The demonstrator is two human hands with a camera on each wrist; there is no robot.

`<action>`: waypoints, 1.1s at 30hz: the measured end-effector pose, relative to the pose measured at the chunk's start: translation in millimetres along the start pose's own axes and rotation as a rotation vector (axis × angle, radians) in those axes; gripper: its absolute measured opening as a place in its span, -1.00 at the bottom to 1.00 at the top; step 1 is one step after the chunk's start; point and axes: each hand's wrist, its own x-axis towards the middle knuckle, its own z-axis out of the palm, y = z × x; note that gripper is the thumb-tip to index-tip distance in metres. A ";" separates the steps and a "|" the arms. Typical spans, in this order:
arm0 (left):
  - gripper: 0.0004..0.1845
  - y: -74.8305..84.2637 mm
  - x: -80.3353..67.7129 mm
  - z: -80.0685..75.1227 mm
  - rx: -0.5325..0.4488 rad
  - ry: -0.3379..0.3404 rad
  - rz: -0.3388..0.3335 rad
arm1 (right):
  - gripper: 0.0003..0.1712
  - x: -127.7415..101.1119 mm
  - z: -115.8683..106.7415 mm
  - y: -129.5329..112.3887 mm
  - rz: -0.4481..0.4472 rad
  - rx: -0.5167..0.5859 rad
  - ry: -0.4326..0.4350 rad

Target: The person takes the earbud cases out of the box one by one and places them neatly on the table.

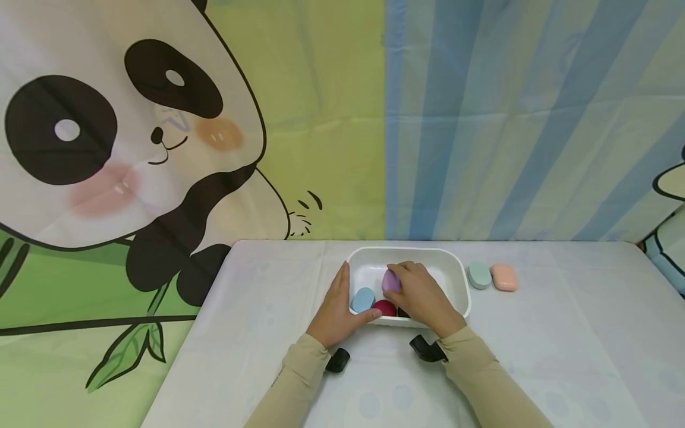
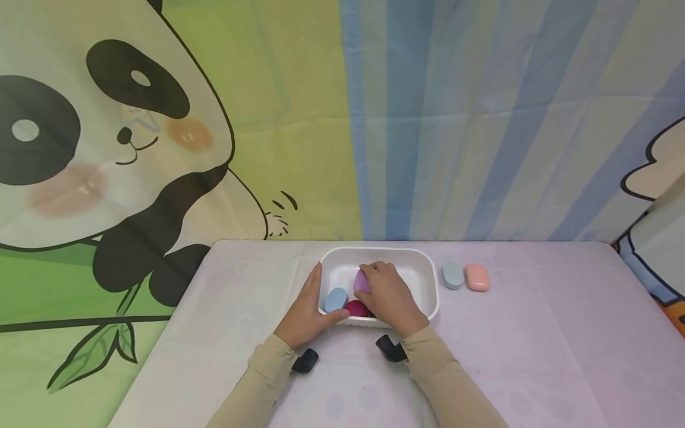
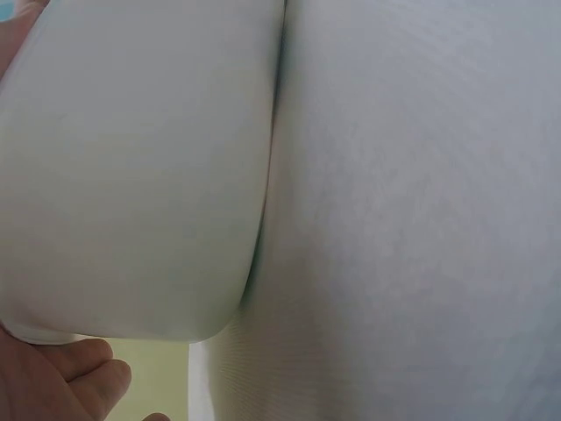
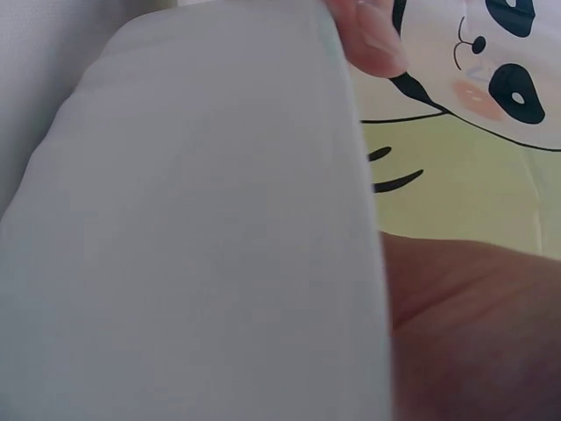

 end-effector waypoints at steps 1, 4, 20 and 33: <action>0.36 0.0 -0.2 -0.1 0.002 0.000 0.000 | -0.35 -1.0 -1.7 -0.3 -0.006 -0.002 0.007; 0.36 -0.6 -0.1 -0.4 0.004 0.002 0.005 | -0.35 -3.9 -6.6 -0.2 -0.021 -0.006 0.034; 0.36 1.0 0.0 -1.4 0.003 -0.002 -0.015 | -0.37 -18.0 -33.3 11.1 -0.012 0.027 0.094; 0.35 2.1 -0.7 0.0 -0.004 -0.013 -0.027 | -0.35 -29.0 -47.5 29.6 0.008 0.031 0.133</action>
